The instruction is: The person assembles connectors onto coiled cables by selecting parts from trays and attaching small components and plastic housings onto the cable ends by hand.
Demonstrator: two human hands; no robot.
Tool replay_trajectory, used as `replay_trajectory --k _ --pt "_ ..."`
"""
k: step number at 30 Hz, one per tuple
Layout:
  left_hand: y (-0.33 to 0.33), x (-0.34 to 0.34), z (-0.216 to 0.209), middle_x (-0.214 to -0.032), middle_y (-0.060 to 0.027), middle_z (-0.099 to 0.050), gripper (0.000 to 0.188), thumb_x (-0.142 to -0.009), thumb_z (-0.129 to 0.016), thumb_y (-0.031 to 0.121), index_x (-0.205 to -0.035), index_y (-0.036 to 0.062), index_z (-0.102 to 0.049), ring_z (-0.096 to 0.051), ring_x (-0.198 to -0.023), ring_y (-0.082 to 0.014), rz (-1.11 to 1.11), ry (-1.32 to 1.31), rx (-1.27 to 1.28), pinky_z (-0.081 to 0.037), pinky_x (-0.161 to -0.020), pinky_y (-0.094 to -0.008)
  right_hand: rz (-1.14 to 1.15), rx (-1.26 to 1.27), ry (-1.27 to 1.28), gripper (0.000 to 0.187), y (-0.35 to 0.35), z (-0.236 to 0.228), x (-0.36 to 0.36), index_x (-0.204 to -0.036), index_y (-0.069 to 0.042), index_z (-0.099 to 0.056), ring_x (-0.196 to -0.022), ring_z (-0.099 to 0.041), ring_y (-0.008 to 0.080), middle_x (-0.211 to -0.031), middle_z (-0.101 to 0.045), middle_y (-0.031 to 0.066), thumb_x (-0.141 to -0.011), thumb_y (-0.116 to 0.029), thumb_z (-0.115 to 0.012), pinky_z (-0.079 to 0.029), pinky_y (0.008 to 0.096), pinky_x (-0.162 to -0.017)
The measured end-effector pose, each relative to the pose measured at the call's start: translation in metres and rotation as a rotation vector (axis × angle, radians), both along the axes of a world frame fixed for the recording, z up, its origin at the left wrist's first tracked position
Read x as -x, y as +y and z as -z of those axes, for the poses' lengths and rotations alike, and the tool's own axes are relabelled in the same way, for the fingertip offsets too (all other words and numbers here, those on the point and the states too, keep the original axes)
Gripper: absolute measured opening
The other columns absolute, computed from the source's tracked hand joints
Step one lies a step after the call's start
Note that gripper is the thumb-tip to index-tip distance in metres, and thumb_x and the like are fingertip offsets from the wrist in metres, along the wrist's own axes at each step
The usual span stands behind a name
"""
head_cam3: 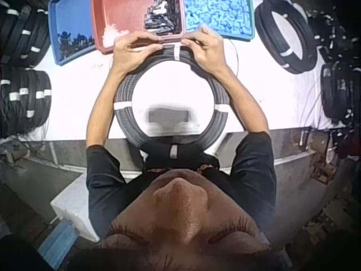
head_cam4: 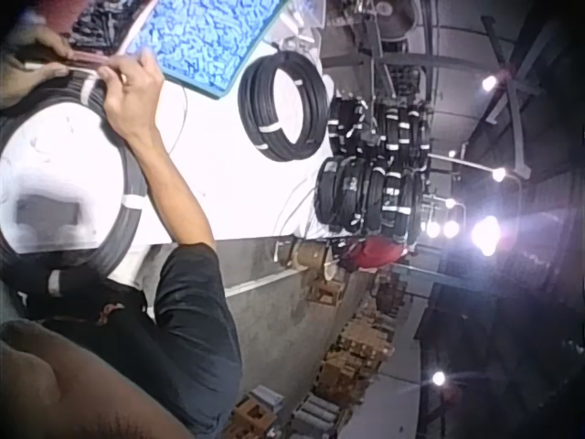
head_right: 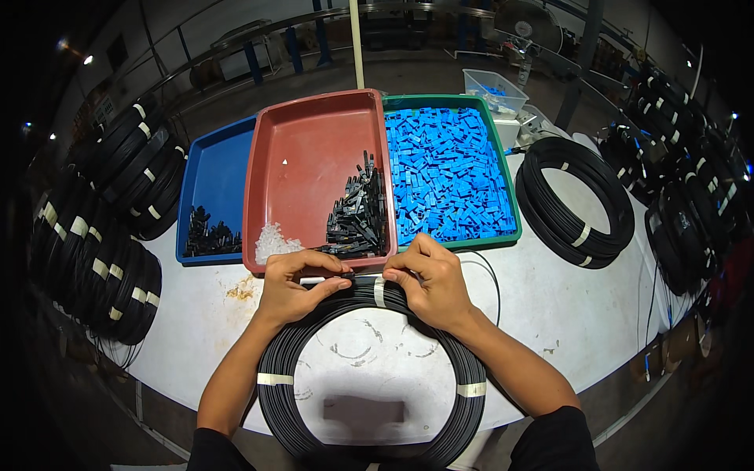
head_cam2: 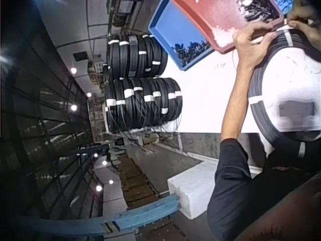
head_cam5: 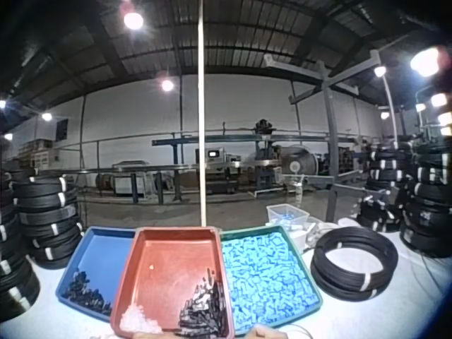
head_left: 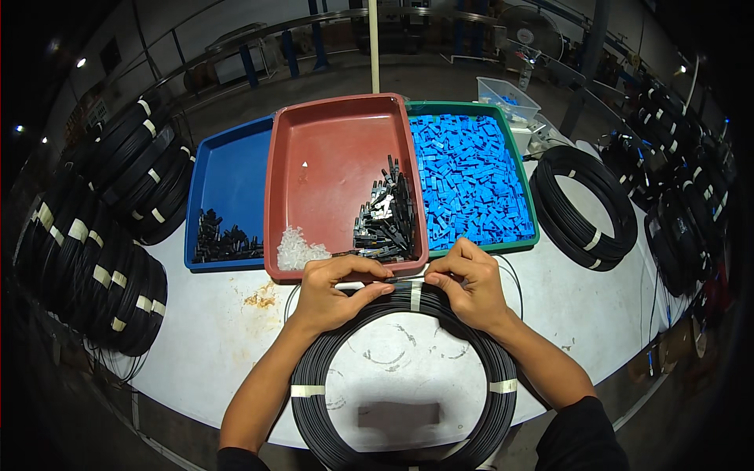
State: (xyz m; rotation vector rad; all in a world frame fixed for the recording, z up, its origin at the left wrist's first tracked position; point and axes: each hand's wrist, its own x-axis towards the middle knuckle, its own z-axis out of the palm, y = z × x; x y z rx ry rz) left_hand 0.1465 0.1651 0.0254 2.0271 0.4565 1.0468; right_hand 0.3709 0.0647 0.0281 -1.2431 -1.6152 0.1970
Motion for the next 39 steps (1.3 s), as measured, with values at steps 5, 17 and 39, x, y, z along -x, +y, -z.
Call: replay_trajectory --k 5,17,39 --pt "-0.001 -0.001 -0.002 -0.095 -0.0157 -0.077 0.017 -0.078 -0.084 -0.005 -0.092 -0.0039 -0.075 -0.077 -0.09 -0.0207 -0.008 0.017 -0.004 -0.063 -0.083 -0.0317 0.0 -0.012 -0.021 0.008 0.002 0.004 -0.002 -0.086 0.0 -0.077 -0.063 -0.049 0.0153 -0.074 -0.054 0.0059 -0.079 0.001 -0.079 -0.039 0.0295 -0.058" --pt "-0.001 0.0 -0.002 -0.094 -0.0153 -0.077 0.017 -0.079 -0.083 -0.005 -0.093 -0.0038 -0.075 -0.077 -0.088 -0.0201 -0.002 -0.004 0.01 -0.063 -0.082 -0.031 0.005 -0.022 -0.029 0.007 -0.001 0.0 0.0 -0.086 -0.001 -0.075 -0.065 -0.053 0.021 -0.073 -0.052 0.0076 -0.079 0.001 -0.077 -0.042 0.0346 -0.06" --pt "-0.005 -0.008 -0.014 -0.101 -0.0152 -0.078 0.028 -0.074 -0.088 0.007 -0.098 -0.0014 -0.078 -0.076 -0.094 -0.0243 0.08 0.028 -0.175 -0.06 -0.085 -0.0343 -0.023 -0.047 -0.103 0.011 0.0 0.001 0.002 -0.087 -0.003 -0.076 -0.064 -0.055 0.0204 -0.073 -0.056 0.0072 -0.078 -0.002 -0.081 -0.045 0.0344 -0.058"
